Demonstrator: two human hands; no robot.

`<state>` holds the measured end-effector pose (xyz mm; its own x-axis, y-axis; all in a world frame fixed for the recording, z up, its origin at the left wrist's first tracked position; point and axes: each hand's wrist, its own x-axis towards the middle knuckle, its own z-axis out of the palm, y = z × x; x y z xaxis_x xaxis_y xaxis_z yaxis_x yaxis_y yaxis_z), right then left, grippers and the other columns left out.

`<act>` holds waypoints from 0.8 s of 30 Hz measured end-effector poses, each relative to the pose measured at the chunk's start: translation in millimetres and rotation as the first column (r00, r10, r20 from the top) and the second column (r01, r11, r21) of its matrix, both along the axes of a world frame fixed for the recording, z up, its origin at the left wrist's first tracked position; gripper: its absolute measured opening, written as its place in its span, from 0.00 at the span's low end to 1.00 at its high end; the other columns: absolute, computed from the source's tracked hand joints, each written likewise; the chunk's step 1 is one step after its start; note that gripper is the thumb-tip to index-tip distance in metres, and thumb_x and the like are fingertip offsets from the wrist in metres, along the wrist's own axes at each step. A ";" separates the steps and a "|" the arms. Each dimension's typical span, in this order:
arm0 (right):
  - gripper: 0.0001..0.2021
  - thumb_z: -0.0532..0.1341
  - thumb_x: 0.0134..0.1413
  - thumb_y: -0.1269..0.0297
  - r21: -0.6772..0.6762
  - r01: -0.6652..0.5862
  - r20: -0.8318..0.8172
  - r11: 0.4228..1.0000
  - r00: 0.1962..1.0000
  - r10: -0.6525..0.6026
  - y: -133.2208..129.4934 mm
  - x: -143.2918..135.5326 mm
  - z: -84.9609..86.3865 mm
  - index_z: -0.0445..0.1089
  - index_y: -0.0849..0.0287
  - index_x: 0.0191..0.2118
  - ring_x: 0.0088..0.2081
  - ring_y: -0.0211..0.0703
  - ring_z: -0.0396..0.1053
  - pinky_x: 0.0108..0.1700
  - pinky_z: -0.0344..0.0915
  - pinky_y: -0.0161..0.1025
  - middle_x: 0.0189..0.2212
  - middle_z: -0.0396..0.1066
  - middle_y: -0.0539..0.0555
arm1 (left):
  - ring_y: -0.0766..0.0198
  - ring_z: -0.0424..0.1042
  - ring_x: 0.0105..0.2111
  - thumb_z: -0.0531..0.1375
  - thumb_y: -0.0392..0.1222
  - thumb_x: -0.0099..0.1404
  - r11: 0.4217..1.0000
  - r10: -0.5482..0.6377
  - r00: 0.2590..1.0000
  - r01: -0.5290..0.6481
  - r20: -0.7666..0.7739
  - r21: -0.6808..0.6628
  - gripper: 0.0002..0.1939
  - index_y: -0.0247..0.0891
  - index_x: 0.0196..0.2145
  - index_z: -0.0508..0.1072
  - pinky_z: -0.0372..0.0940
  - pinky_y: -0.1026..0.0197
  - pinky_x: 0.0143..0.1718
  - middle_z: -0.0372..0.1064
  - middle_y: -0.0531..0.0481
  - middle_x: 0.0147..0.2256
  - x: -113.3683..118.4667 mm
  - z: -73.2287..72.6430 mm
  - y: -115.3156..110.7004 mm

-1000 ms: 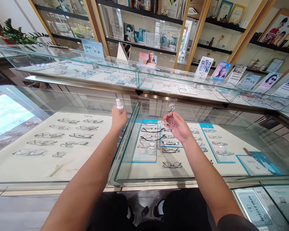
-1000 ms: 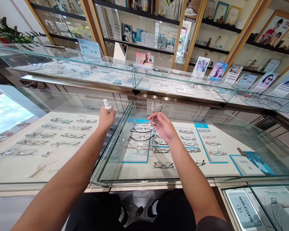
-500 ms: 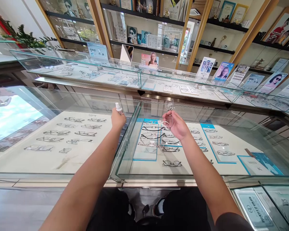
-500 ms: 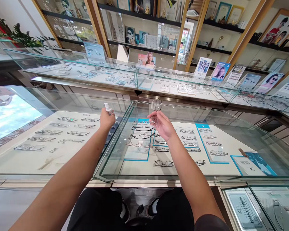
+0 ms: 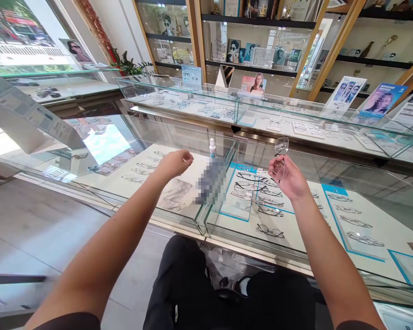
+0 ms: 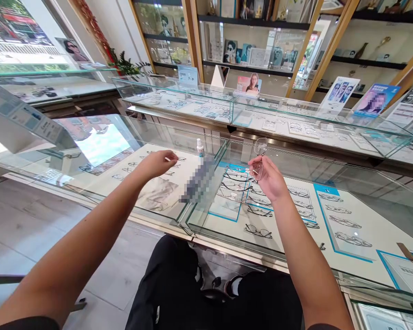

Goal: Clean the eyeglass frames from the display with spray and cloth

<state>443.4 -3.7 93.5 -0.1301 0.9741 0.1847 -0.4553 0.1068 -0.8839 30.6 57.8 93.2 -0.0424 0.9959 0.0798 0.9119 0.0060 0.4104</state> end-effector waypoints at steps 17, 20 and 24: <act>0.13 0.73 0.58 0.47 0.066 0.007 0.103 0.998 0.995 -0.014 -4.4 -9.5 -6.9 0.78 0.50 0.37 0.38 0.42 0.74 0.45 0.73 0.41 0.38 0.80 0.51 | 0.43 0.79 0.36 0.69 0.56 0.48 0.975 0.109 0.992 -0.119 -0.066 -0.187 0.17 0.43 0.29 0.74 0.65 0.54 0.32 0.81 0.39 0.35 -67.8 -47.7 -41.4; 0.13 0.73 0.59 0.47 0.070 0.006 0.105 0.998 0.994 -0.013 -1.0 -8.4 -10.6 0.78 0.50 0.38 0.38 0.42 0.74 0.45 0.73 0.42 0.39 0.80 0.52 | 0.43 0.80 0.36 0.72 0.56 0.46 0.969 0.161 0.986 -0.152 0.031 -0.193 0.23 0.43 0.36 0.76 0.66 0.54 0.31 0.82 0.40 0.38 -70.7 -43.1 -44.5; 0.13 0.73 0.59 0.47 0.071 -0.025 0.079 0.997 0.997 0.019 5.9 -6.7 -17.4 0.79 0.51 0.39 0.38 0.40 0.74 0.43 0.71 0.40 0.39 0.81 0.52 | 0.47 0.80 0.32 0.79 0.55 0.39 0.945 0.235 0.939 -0.160 0.252 -0.287 0.27 0.39 0.34 0.80 0.68 0.56 0.31 0.82 0.43 0.31 -83.1 -36.0 -45.6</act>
<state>436.6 2.2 76.1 -0.1681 0.9555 0.2423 -0.3884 0.1617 -0.9072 -52.4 12.2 57.2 -0.2231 0.9491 -0.2224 0.7298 0.3139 0.6074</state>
